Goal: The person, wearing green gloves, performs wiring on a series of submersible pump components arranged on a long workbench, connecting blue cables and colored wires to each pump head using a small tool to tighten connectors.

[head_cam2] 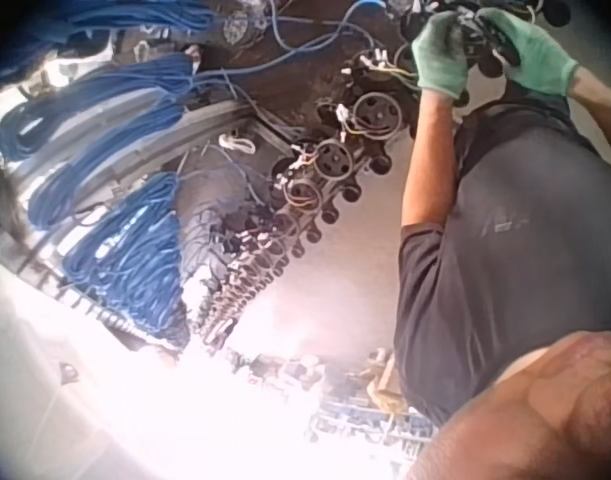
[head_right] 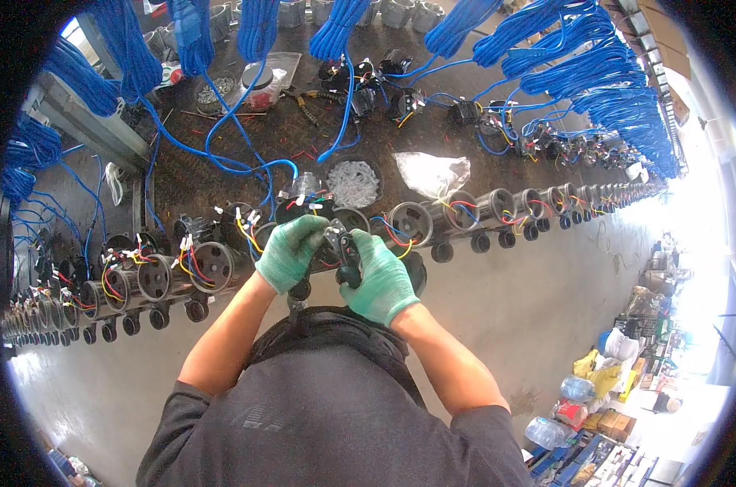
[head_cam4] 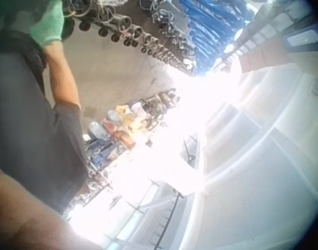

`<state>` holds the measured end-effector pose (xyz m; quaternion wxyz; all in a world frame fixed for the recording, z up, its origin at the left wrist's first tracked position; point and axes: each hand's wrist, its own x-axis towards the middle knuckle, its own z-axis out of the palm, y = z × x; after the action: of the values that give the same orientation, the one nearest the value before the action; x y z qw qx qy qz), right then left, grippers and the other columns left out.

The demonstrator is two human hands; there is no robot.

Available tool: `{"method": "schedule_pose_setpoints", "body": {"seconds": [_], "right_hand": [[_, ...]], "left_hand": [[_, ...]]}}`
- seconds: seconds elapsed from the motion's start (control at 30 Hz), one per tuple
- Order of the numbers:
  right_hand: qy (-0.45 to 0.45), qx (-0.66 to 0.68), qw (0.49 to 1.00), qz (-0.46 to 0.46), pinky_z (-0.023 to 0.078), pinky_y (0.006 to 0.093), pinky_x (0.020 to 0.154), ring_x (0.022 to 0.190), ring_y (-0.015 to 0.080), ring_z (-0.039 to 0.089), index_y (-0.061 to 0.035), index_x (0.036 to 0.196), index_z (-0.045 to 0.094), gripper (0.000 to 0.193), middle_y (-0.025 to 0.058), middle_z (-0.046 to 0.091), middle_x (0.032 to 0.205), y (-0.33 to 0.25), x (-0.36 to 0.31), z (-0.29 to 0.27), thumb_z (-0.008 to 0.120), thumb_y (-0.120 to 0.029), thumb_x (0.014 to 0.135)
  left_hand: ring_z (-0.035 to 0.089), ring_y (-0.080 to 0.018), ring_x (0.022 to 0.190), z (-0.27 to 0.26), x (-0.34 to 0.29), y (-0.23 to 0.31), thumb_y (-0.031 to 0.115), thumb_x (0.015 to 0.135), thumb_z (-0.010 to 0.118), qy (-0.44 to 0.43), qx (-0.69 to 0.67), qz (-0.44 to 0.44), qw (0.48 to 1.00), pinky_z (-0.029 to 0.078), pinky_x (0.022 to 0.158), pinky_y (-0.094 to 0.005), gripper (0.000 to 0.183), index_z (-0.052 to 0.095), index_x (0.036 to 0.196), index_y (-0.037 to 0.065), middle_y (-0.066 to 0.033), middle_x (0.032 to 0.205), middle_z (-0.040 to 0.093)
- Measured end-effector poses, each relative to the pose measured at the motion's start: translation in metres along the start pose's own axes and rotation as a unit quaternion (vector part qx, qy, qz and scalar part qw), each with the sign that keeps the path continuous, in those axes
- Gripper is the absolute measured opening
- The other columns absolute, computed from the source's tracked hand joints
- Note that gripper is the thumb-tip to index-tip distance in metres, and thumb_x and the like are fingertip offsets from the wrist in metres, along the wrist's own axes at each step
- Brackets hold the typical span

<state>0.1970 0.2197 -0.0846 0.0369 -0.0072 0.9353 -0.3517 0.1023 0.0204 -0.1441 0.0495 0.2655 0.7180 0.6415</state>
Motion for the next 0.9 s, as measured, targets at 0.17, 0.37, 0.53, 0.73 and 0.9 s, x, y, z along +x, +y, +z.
{"method": "schedule_pose_setpoints", "body": {"seconds": [0.17, 0.37, 0.53, 0.73, 0.9], "right_hand": [[-0.001, -0.03, 1.0, 0.003, 0.06, 0.0485, 0.093, 0.108, 0.0435, 0.071, 0.0007, 0.145, 0.055, 0.075, 0.0242, 0.066, 0.125, 0.0, 0.0, 0.007, 0.084, -0.01, 0.076], [-0.1, 0.288, 0.949, 0.079, 0.054, 0.0356, 0.105, 0.114, 0.0212, 0.061, -0.0038, 0.17, 0.035, 0.097, 0.0118, 0.059, 0.134, -0.02, -0.001, -0.015, 0.074, 0.0, 0.081], [0.028, 0.059, 0.997, -0.034, 0.056, 0.0285, 0.096, 0.106, 0.0128, 0.062, -0.003, 0.165, 0.048, 0.084, 0.0069, 0.066, 0.13, -0.024, -0.008, -0.057, 0.072, 0.002, 0.084], [0.242, -0.074, 0.958, 0.131, 0.059, 0.0403, 0.096, 0.111, 0.0312, 0.071, -0.0034, 0.155, 0.062, 0.076, 0.0212, 0.073, 0.126, 0.07, 0.036, -0.136, 0.086, -0.018, 0.085], [0.136, -0.179, 0.945, 0.236, 0.053, 0.0492, 0.113, 0.131, 0.0403, 0.065, -0.0141, 0.16, 0.059, 0.077, 0.0237, 0.068, 0.141, 0.155, 0.062, -0.129, 0.083, -0.037, 0.091]], "left_hand": [[0.078, -0.0194, 0.089, -0.003, -0.001, 0.001, 0.002, 0.105, 0.071, -0.022, -0.005, -0.015, 1.0, 0.062, 0.083, -0.0339, 0.018, 0.075, 0.123, 0.002, -0.0125, 0.102, 0.081], [0.072, -0.0155, 0.092, 0.001, -0.002, 0.005, 0.004, 0.107, 0.068, -0.022, 0.001, -0.017, 1.0, 0.059, 0.084, -0.0332, 0.02, 0.073, 0.126, 0.002, -0.0107, 0.101, 0.078], [0.069, -0.0158, 0.084, 0.003, -0.002, 0.005, 0.006, 0.107, 0.068, -0.008, -0.01, -0.019, 1.0, 0.057, 0.078, -0.0324, 0.018, 0.072, 0.125, 0.001, -0.0101, 0.096, 0.075], [0.075, -0.0211, 0.086, 0.004, -0.001, 0.005, 0.007, 0.105, 0.073, -0.007, -0.002, 0.005, 1.0, 0.06, 0.08, -0.0354, 0.019, 0.074, 0.123, 0.001, -0.0142, 0.099, 0.078], [0.078, -0.0298, 0.089, 0.004, 0.001, 0.008, 0.006, 0.101, 0.077, 0.003, 0.029, 0.05, 0.998, 0.061, 0.08, -0.0379, 0.021, 0.074, 0.121, 0.002, -0.0154, 0.102, 0.079]]}}
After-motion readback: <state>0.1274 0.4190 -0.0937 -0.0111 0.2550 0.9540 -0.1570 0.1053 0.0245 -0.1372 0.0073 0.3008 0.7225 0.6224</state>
